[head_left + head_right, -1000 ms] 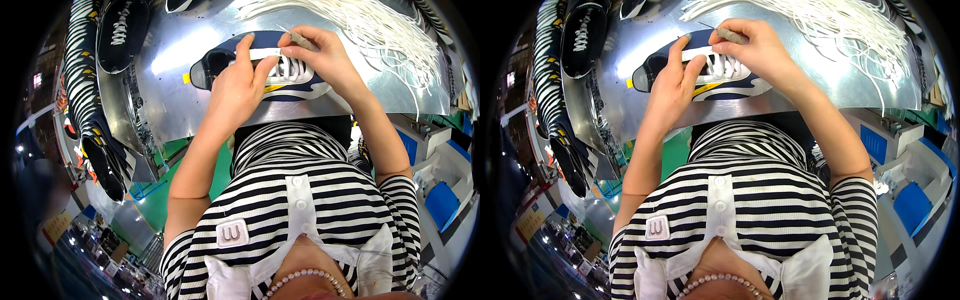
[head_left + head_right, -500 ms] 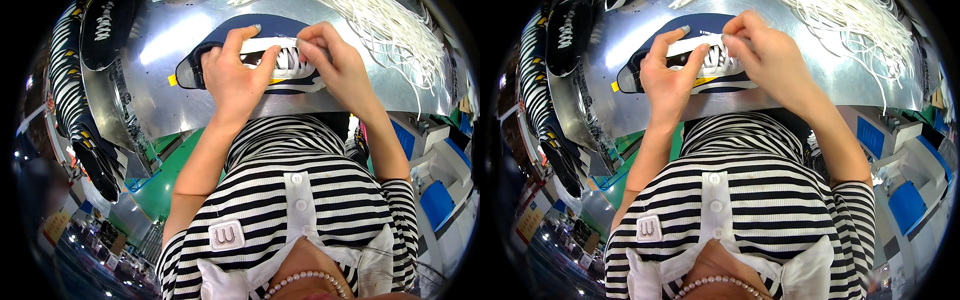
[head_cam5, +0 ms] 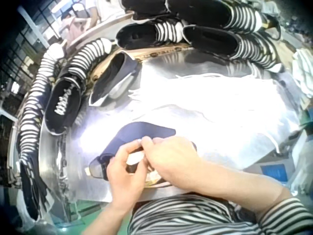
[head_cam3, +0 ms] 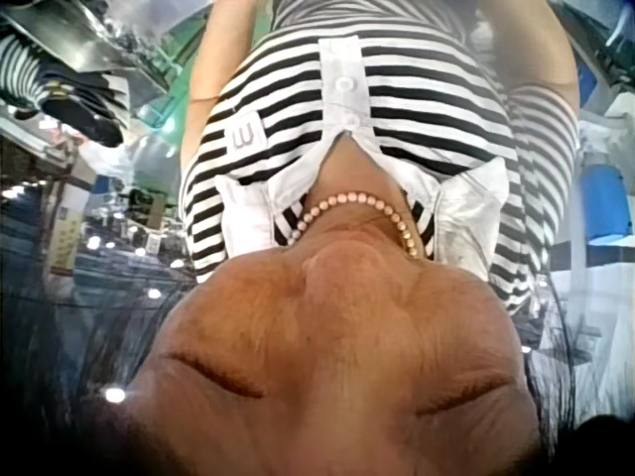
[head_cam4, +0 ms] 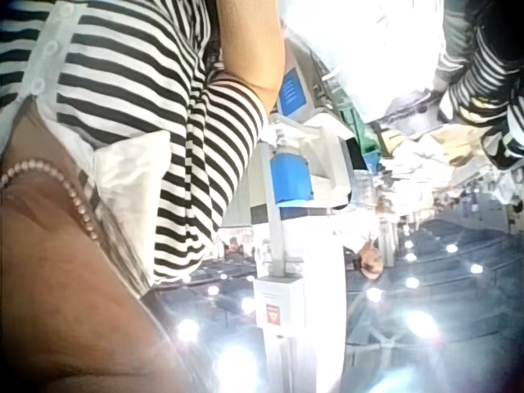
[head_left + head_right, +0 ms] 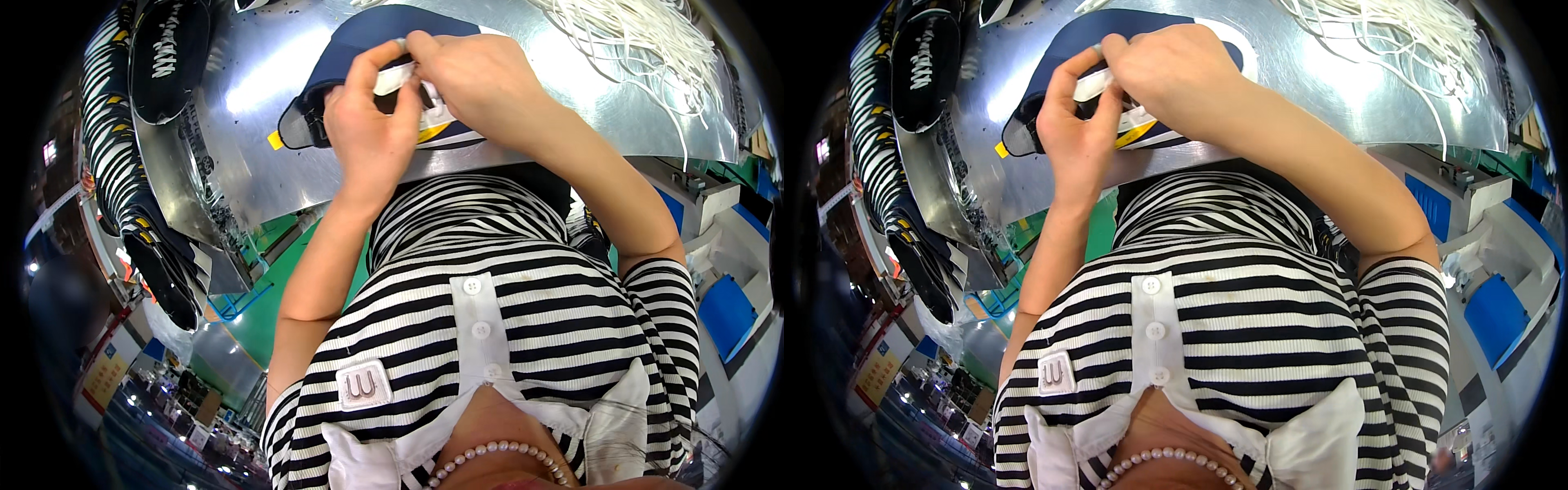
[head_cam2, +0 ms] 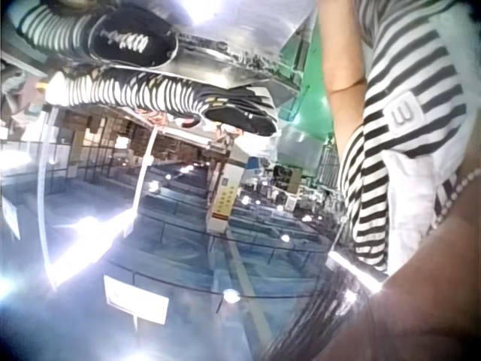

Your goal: The person laces a blue and white sneaker with a white shoelace. They thread the lace through the eyelets, pull it tight, and tie a knot at the top. The person then picks up a second shoe and begins the same lacing process.

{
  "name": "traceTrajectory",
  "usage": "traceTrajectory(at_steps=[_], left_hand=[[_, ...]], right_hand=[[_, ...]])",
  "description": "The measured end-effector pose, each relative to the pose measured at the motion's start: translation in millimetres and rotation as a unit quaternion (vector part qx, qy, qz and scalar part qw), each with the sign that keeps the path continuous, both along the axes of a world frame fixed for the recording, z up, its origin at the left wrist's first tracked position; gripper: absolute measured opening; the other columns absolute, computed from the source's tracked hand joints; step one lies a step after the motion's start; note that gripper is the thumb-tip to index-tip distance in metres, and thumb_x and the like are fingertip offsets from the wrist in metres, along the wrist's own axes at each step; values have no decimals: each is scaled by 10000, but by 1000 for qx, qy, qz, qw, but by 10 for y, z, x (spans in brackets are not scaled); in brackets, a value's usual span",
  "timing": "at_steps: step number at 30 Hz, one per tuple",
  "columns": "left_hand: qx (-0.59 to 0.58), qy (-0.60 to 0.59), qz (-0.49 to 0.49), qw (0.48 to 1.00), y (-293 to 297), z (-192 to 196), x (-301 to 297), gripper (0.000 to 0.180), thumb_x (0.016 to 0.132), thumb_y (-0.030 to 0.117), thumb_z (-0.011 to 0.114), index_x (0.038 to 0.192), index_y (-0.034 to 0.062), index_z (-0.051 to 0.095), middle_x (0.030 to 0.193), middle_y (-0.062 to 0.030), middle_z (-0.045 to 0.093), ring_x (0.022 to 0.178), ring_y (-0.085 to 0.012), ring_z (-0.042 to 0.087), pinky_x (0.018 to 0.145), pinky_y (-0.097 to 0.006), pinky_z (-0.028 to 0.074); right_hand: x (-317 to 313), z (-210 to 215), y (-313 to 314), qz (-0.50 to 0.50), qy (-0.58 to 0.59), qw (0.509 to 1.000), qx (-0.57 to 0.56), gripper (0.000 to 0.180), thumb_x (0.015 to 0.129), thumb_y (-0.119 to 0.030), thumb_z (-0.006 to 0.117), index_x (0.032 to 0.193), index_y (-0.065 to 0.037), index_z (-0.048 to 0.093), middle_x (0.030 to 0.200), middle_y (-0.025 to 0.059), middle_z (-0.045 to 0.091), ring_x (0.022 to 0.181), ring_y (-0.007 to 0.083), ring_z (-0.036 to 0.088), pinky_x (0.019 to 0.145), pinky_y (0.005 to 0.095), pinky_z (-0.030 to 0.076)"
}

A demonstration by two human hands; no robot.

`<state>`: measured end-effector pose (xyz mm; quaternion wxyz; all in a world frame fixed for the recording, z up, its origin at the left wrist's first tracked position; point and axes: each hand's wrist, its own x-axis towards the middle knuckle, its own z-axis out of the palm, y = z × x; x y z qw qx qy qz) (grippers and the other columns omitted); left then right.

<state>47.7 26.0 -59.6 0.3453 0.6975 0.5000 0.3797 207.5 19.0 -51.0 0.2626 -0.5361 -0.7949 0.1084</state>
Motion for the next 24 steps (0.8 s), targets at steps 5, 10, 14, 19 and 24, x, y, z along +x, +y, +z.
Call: traceTrajectory(at_steps=[5, 10, 14, 19, 24], left_hand=[[-98, -97, -9, 990, -8, 70, -71, 359, 776, 100, 733, 1118, 34, 644, 949, -107, 701, 772, -215, 629, 807, -352, 496], [-24, 4, -23, 999, 86, 41, 34, 395, 832, 11, 715, 1197, -33, 570, 1015, -108, 685, 873, -115, 656, 770, -246, 538], [-209, -99, -70, 970, 193, 195, 18, 497, 815, 31, 736, 1257, -23, 516, 1024, -133, 683, 920, -170, 674, 815, -295, 546], [-317, -128, -88, 936, 244, 357, -70, 480, 831, 0, 698, 1276, -10, 518, 1040, -135, 685, 962, -188, 672, 860, -300, 531], [-303, -117, -112, 939, 282, 311, -13, 457, 858, 11, 676, 1287, 5, 520, 1030, -121, 686, 931, -167, 670, 832, -285, 530]], right_hand=[[458, 342, -144, -21, 86, 982, -169, 147, 929, -128, 594, 1050, -53, 629, 749, 63, 627, 671, 145, 594, 643, 264, 479], [309, 30, -234, -128, 290, 932, -176, 209, 938, -130, 629, 1130, -49, 635, 810, 18, 632, 722, 53, 554, 654, 202, 460], [147, -166, -237, -222, 313, 921, -63, 171, 908, -120, 665, 1068, -60, 669, 772, 16, 646, 650, 64, 560, 589, 206, 453], [270, -173, -277, -169, 396, 900, -62, 229, 849, -75, 721, 1070, -130, 707, 744, -14, 652, 561, 26, 519, 503, 186, 389], [198, -225, -190, -32, 168, 981, 97, 348, 701, -34, 729, 1022, -164, 703, 711, 0, 606, 553, 166, 552, 477, 274, 420]])
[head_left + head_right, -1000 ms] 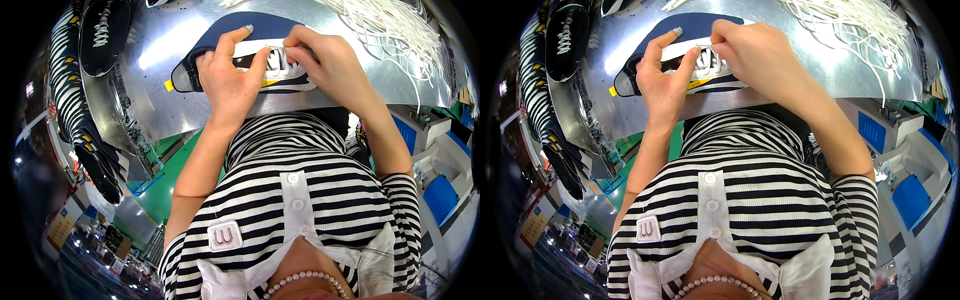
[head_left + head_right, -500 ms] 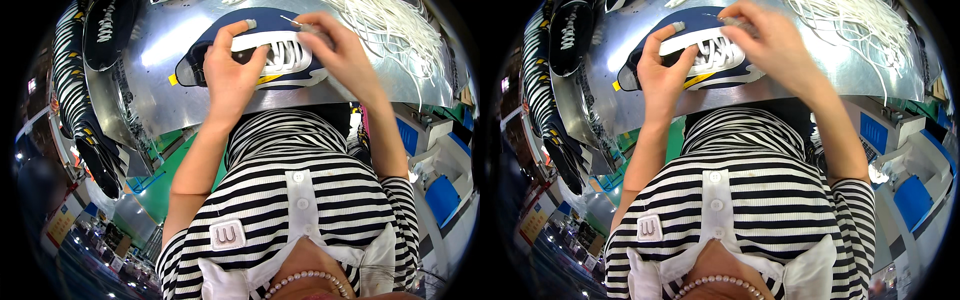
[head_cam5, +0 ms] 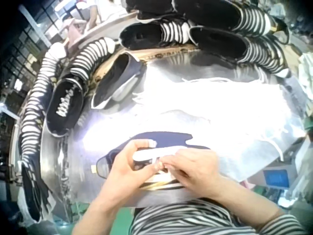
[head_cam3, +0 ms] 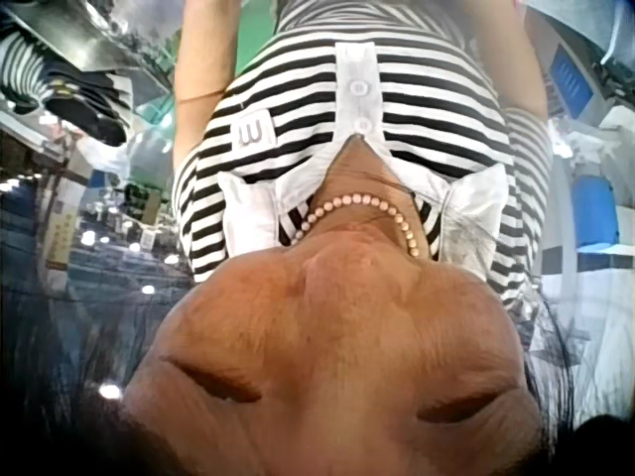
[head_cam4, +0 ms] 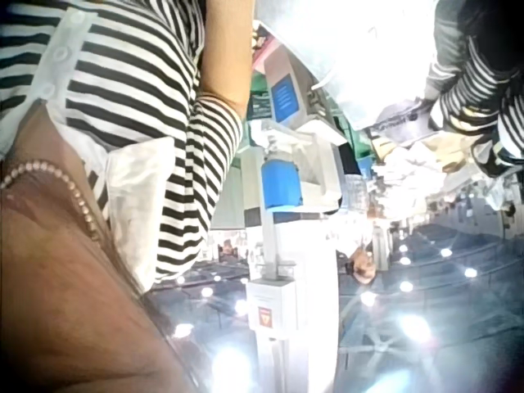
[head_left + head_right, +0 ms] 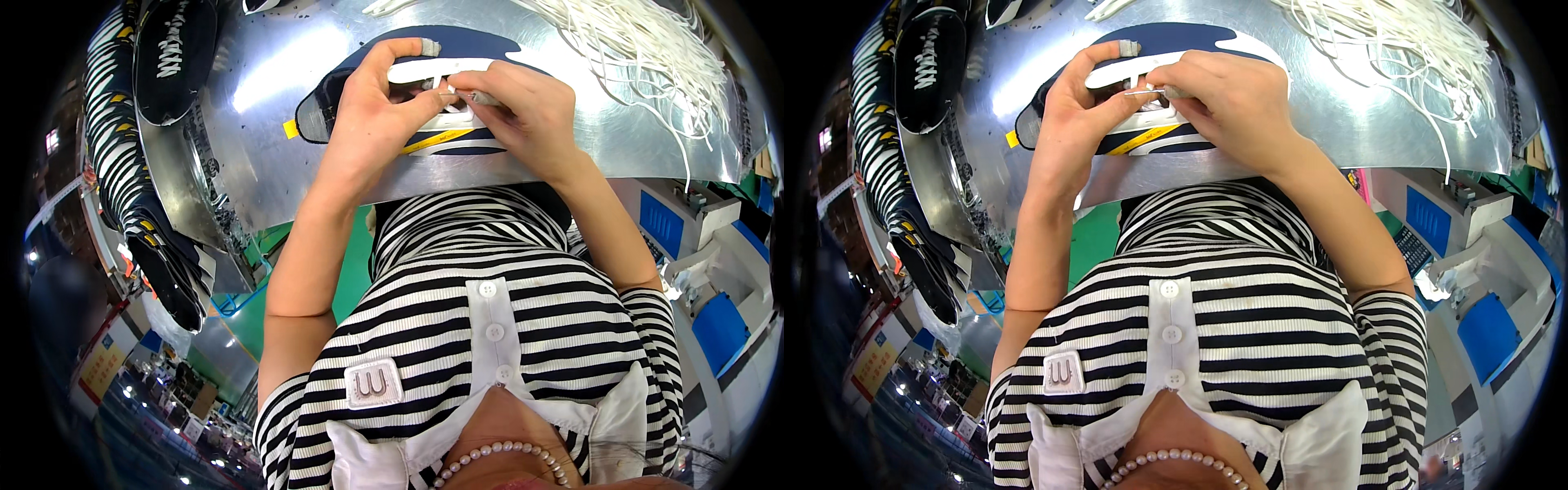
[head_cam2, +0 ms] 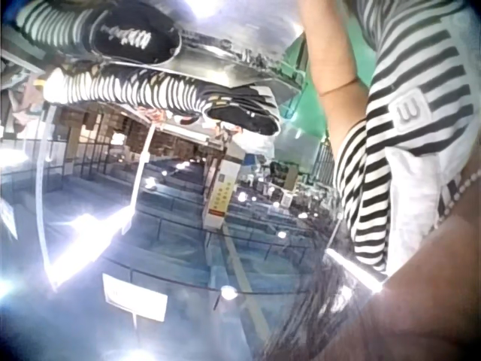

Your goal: The person laces a blue and white sneaker with a white shoelace. They thread the lace through the eyelets, pull it tight, and tie a knot at the top. The person then picks up a second shoe and begins the same lacing process.

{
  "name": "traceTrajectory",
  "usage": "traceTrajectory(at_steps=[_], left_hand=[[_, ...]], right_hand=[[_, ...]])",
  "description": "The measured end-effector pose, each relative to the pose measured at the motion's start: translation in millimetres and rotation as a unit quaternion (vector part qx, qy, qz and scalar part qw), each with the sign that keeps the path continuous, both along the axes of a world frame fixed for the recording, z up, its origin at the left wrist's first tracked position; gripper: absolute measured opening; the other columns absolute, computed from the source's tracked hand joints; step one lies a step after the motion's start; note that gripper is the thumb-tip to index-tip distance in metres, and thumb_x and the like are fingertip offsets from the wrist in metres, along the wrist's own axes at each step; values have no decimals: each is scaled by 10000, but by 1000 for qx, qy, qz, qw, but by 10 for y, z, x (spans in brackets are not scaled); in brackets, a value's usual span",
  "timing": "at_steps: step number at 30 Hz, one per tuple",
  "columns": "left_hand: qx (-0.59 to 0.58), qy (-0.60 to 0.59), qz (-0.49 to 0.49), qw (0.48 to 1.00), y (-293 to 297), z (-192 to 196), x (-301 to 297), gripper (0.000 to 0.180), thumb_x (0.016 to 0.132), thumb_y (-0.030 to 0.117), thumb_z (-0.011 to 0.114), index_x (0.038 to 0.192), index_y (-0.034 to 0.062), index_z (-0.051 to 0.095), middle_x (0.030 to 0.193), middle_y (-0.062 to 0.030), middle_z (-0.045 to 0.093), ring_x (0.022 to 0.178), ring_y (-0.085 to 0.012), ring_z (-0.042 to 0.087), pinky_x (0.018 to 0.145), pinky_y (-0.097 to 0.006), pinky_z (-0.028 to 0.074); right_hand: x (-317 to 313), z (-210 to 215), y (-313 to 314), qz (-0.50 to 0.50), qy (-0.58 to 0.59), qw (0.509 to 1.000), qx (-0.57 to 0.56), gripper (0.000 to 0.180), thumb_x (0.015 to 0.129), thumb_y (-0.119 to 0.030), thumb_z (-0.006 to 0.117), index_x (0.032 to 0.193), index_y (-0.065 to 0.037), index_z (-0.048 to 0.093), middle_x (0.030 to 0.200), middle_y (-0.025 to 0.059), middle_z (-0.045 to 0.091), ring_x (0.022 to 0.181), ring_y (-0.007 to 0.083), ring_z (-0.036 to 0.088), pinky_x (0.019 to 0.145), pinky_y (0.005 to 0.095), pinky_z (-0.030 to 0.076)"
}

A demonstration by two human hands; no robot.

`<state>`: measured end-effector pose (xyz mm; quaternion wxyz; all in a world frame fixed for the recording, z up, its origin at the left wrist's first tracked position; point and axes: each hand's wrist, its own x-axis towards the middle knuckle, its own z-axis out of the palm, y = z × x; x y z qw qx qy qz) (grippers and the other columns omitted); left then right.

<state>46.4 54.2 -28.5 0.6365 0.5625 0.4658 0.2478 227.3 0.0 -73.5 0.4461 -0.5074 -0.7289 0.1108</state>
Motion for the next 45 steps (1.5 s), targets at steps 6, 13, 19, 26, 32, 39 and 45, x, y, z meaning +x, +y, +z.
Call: traceTrajectory(at_steps=[6, 13, 19, 26, 32, 39, 45], left_hand=[[-11, -16, 20, 1000, 39, 21, 21, 407, 935, 174, 638, 1275, -11, 511, 955, -125, 685, 831, -149, 660, 758, -274, 520], [41, 18, 53, 998, 134, -169, 110, 400, 955, 225, 606, 1251, -22, 500, 857, -126, 700, 821, -151, 656, 782, -280, 501], [109, 62, -10, 992, 35, 25, -37, 401, 980, 198, 584, 1313, 8, 464, 992, -167, 701, 878, -218, 680, 780, -302, 525], [331, 197, -56, 921, -342, 93, -272, 281, 874, 80, 689, 1121, 29, 565, 884, -174, 682, 791, -348, 665, 674, -380, 511], [424, 187, -49, 885, -385, 14, -176, 125, 868, 41, 663, 980, 39, 609, 752, -134, 654, 639, -303, 634, 574, -372, 482], [329, 208, -79, 918, -290, 83, -258, 203, 896, 97, 684, 1080, 16, 656, 858, -108, 711, 694, -155, 656, 647, -263, 505], [250, 210, -100, 940, -269, 174, -188, 278, 851, 181, 750, 1046, 2, 665, 755, -44, 659, 639, -65, 557, 604, -225, 464]], right_hand=[[-11, 261, -123, 60, 110, 991, -46, 230, 747, -15, 729, 965, -87, 729, 655, 15, 563, 517, 154, 534, 458, 262, 387], [-232, 406, -360, 200, 150, 968, 24, 278, 672, 2, 712, 936, -86, 716, 605, 16, 529, 473, 163, 507, 416, 296, 368], [-161, 73, -310, 74, 157, 976, -132, 175, 773, -32, 717, 943, -72, 713, 802, 57, 680, 656, 178, 643, 574, 269, 510], [-93, 210, -549, -73, 305, 870, -381, 207, 862, -176, 739, 988, -12, 725, 816, 22, 693, 738, 53, 598, 657, 204, 477], [-408, 103, -410, -69, 367, 865, -336, 207, 850, -195, 761, 937, -14, 711, 698, -25, 636, 608, 25, 507, 538, 197, 399], [-167, 344, -280, -53, 332, 885, -321, 108, 881, -124, 728, 926, -33, 691, 804, -54, 629, 736, 5, 533, 647, 153, 416], [-122, 176, -76, -1, 303, 909, -286, 150, 895, -142, 711, 967, -15, 678, 820, -43, 632, 751, 9, 527, 656, 161, 409]])
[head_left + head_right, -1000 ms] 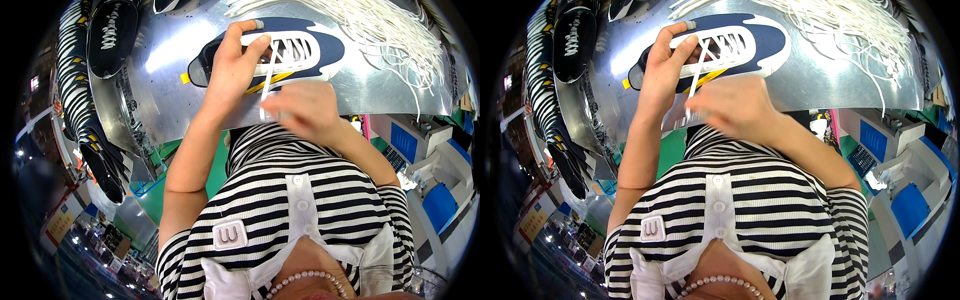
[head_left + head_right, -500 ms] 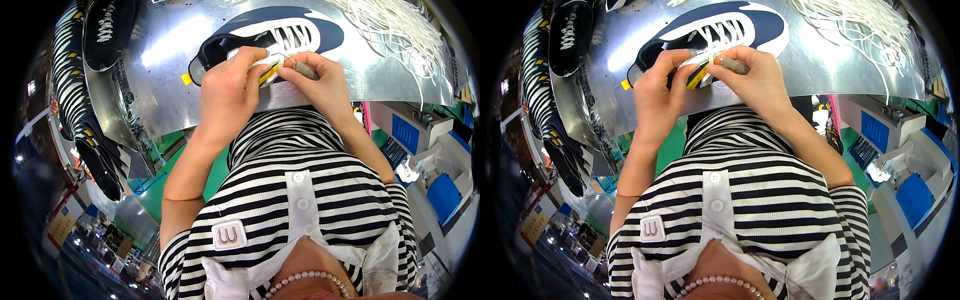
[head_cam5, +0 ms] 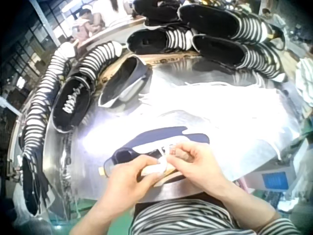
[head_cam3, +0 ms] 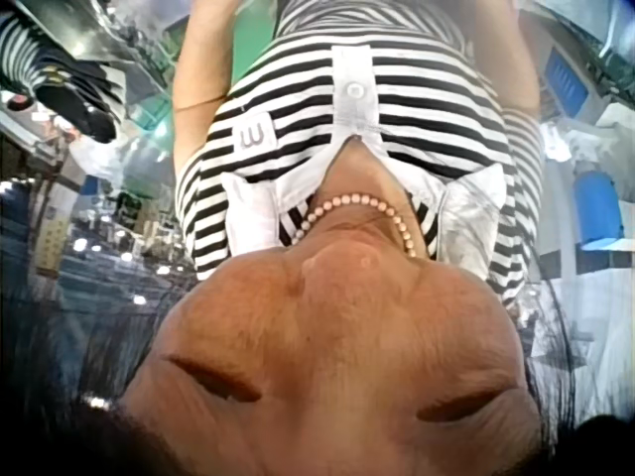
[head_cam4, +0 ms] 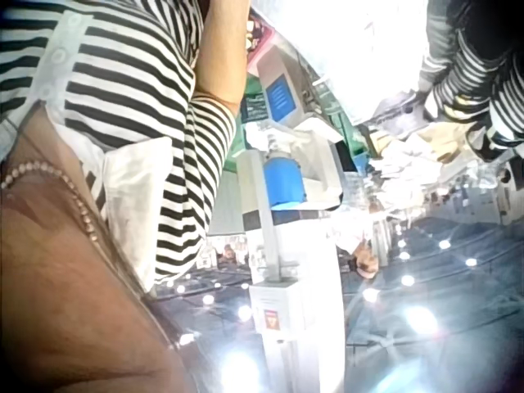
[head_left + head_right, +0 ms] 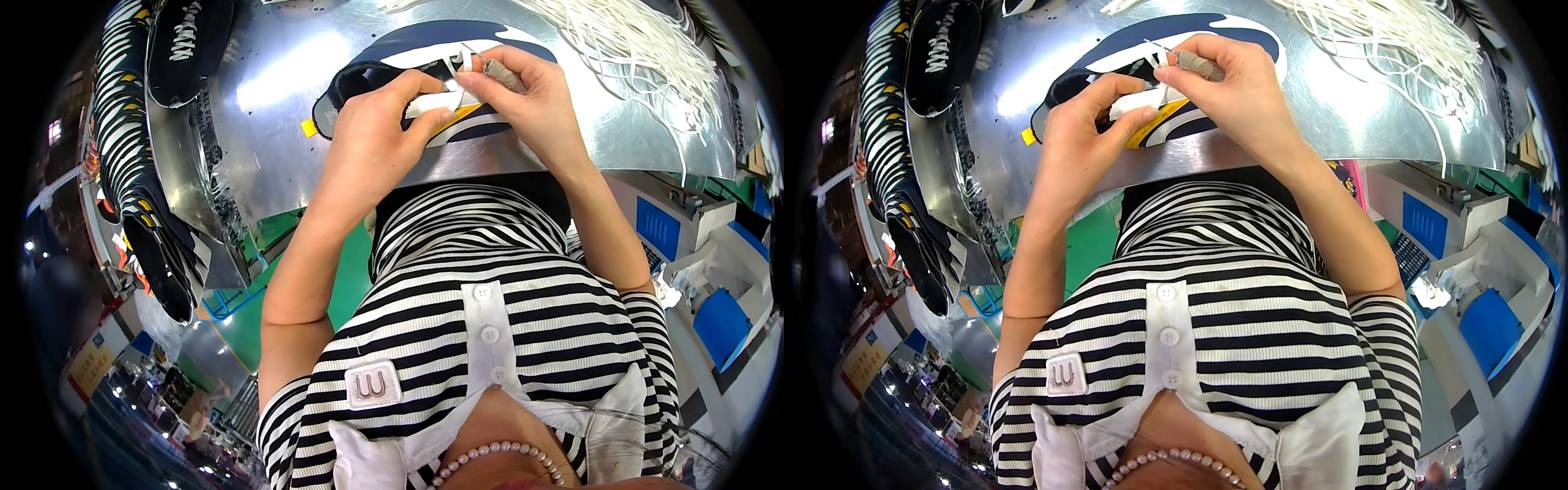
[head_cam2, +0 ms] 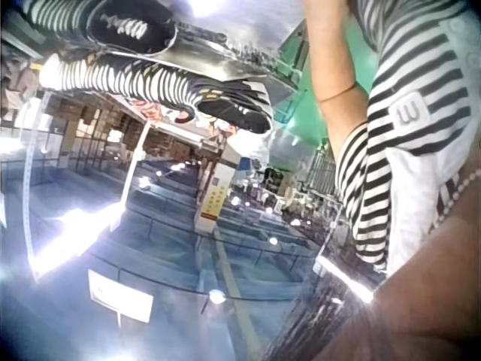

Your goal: The person laces a blue and white sneaker with a white shoelace. They thread the lace through the eyelets, pull it tight, and tie a knot at the top. The person then picks up a second shoe and begins the same lacing process.

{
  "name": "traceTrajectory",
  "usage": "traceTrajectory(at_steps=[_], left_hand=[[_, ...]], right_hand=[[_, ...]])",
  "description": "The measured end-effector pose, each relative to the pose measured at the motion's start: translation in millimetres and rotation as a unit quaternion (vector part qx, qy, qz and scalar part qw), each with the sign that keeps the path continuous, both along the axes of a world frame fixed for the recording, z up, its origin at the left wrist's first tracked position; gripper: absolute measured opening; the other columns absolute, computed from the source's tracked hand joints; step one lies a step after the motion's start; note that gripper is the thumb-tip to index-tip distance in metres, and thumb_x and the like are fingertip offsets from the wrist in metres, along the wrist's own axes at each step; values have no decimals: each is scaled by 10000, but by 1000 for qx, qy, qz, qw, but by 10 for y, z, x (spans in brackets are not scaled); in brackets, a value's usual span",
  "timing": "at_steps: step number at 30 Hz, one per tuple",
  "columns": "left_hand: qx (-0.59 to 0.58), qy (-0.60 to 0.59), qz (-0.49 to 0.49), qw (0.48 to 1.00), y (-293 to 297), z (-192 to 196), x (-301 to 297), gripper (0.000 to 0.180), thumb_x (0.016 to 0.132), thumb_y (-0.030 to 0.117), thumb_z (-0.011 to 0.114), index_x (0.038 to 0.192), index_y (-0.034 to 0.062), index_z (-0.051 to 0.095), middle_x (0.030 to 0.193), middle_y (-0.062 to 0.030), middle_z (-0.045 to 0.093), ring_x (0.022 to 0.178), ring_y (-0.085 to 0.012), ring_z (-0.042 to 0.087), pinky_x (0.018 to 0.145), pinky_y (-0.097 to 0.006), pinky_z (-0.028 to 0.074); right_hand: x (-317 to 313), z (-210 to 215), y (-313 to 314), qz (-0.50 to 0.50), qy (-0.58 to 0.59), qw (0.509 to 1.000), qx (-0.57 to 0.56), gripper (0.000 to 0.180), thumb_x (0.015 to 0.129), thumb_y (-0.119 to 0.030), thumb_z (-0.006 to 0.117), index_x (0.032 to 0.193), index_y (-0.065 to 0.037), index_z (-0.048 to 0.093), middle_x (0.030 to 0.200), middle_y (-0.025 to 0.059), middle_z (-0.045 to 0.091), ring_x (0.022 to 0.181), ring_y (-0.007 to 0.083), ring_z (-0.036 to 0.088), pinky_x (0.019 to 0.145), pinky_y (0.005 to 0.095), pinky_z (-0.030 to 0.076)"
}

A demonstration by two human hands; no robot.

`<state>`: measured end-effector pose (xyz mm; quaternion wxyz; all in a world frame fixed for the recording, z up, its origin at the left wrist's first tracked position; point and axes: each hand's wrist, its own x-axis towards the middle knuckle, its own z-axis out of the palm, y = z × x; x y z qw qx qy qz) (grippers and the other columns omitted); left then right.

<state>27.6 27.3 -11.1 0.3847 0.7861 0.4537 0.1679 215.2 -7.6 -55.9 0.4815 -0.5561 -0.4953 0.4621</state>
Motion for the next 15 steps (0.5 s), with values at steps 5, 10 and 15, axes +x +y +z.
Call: traceTrajectory(at_steps=[5, 10, 15], left_hand=[[132, 11, 4, 991, -21, -137, 54, 236, 837, 180, 741, 999, 35, 647, 783, -123, 686, 658, -251, 651, 600, -332, 499], [170, -13, 9, 985, -31, -202, 71, 224, 829, 149, 745, 990, 33, 639, 794, -135, 690, 655, -285, 670, 580, -345, 502], [182, -42, -3, 982, -3, -219, 71, 194, 837, 140, 728, 968, 36, 630, 723, -142, 667, 597, -301, 645, 545, -364, 490]], right_hand=[[-14, 109, -69, -22, -11, 1000, -1, 220, 930, -172, 666, 1068, -15, 597, 773, 12, 627, 704, 63, 547, 647, 209, 425], [63, 196, -438, 22, -55, 996, -64, 178, 961, -153, 607, 1002, -4, 518, 757, 97, 657, 643, 156, 609, 614, 289, 473], [41, 123, -417, 23, -82, 995, -56, 159, 958, -127, 609, 971, 8, 526, 733, 101, 659, 627, 166, 630, 584, 288, 473]])
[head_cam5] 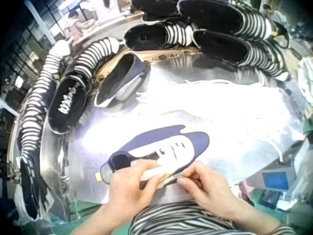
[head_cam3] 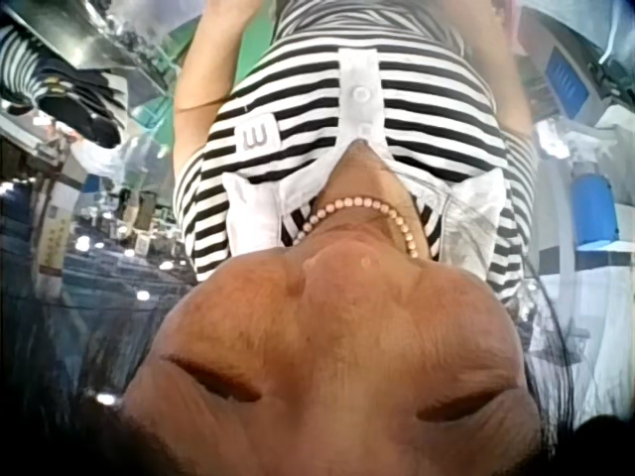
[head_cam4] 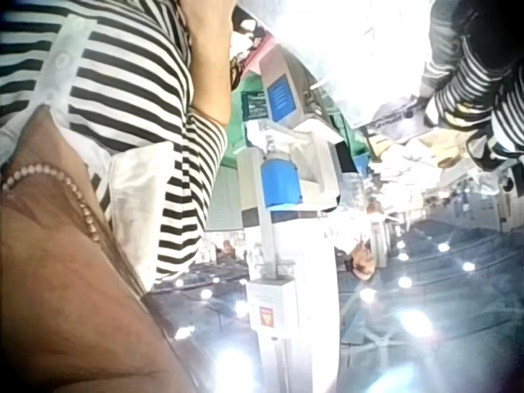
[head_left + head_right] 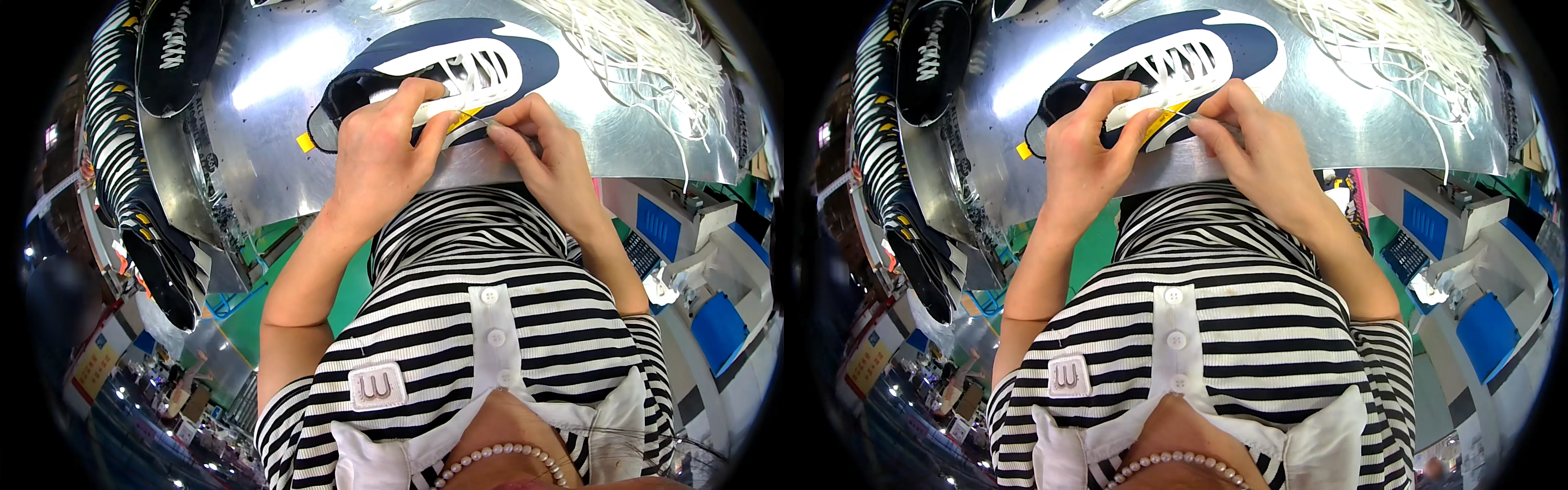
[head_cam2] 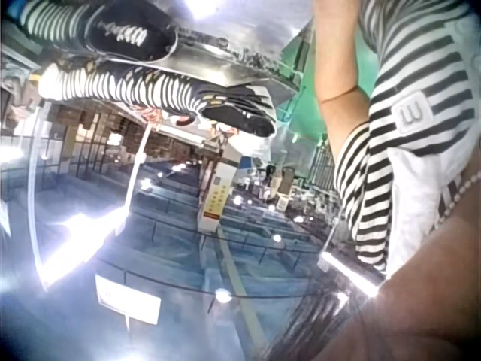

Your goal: The person laces a blue and white sneaker with a white shoelace. They thread the lace through the eyelets, pull it tight, and tie a knot at the top. The person then picks up a second shoe and begins the same lacing process.

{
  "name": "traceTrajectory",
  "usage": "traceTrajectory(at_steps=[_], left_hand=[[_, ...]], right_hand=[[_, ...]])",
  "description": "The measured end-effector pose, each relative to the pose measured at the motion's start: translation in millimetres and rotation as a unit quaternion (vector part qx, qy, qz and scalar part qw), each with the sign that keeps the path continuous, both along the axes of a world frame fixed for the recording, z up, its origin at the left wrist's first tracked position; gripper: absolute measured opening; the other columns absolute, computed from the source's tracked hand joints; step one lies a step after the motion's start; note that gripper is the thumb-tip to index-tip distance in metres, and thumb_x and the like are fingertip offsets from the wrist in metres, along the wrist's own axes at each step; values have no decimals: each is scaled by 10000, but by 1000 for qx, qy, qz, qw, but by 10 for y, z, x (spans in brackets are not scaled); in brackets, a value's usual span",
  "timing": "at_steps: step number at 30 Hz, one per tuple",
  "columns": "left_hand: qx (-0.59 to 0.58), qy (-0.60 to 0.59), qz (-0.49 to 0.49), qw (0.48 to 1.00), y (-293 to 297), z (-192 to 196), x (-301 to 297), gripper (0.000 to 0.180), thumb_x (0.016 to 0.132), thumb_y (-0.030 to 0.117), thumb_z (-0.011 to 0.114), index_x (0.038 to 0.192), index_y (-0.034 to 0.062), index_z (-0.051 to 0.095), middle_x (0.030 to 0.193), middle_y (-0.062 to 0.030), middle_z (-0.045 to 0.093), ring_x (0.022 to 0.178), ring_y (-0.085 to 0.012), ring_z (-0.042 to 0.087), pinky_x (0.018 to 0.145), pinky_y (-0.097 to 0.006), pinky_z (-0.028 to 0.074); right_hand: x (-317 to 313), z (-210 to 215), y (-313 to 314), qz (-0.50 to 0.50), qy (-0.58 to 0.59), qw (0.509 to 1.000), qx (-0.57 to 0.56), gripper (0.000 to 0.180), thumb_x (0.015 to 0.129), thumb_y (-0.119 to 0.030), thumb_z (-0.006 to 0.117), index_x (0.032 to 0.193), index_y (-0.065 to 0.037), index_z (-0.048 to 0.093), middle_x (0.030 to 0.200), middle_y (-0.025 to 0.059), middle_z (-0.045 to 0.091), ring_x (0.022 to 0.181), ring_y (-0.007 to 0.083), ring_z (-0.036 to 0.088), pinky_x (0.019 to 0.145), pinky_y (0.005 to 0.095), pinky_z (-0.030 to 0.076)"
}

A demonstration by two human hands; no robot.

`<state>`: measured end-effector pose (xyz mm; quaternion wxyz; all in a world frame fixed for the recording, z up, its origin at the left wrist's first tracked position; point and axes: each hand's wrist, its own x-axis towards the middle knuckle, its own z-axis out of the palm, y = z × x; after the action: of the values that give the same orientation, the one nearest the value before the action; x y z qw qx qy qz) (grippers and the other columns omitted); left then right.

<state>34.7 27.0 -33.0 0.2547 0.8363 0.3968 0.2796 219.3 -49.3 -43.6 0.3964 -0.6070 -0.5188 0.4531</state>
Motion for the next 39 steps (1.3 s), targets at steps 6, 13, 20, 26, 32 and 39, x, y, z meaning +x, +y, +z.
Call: traceTrajectory(at_steps=[6, 13, 20, 26, 32, 39], left_hand=[[6, 28, -37, 999, -12, -12, -42, 191, 842, 110, 739, 996, 28, 662, 841, -119, 703, 660, -251, 672, 586, -307, 498], [-20, 39, -47, 998, -84, 28, -47, 189, 853, 98, 726, 1015, 28, 657, 843, -129, 702, 693, -257, 683, 609, -306, 509], [-81, 7, -54, 995, -89, -32, -79, 188, 848, 181, 702, 1016, 103, 668, 776, -102, 689, 640, -302, 647, 578, -375, 495], [-200, 264, -145, 932, 27, 353, -187, 216, 850, 185, 737, 932, -11, 697, 752, -131, 680, 608, -195, 627, 601, -280, 480], [-220, 122, -98, 963, -16, 277, -255, 294, 844, 290, 741, 842, -1, 701, 633, -123, 608, 557, -271, 565, 529, -336, 423], [-32, 205, -188, 960, -5, 141, -441, 363, 844, 366, 718, 748, 20, 669, 604, -127, 580, 572, -322, 558, 549, -401, 438]], right_hand=[[-29, -16, 68, -2, -16, 999, -37, 153, 949, -156, 612, 949, -22, 538, 674, 88, 645, 596, 200, 640, 564, 316, 478], [-173, 66, 262, -2, -44, 998, -53, 155, 934, -175, 604, 907, -34, 546, 646, 118, 629, 611, 300, 643, 576, 373, 486], [338, 238, 288, -38, -149, 981, 118, 183, 919, -155, 649, 1056, -42, 606, 811, 121, 674, 752, 210, 692, 675, 298, 515], [166, -335, 540, -74, -221, 963, 134, 269, 929, -243, 648, 1122, -57, 621, 816, 89, 693, 724, 184, 659, 641, 295, 494], [174, -387, 507, -110, -71, 980, 151, 229, 876, -242, 704, 1007, -57, 666, 709, 86, 684, 593, 180, 645, 559, 283, 475], [131, -357, 388, -118, -131, 971, 160, 175, 865, -186, 715, 976, -55, 677, 690, 58, 667, 555, 126, 596, 547, 250, 454]])
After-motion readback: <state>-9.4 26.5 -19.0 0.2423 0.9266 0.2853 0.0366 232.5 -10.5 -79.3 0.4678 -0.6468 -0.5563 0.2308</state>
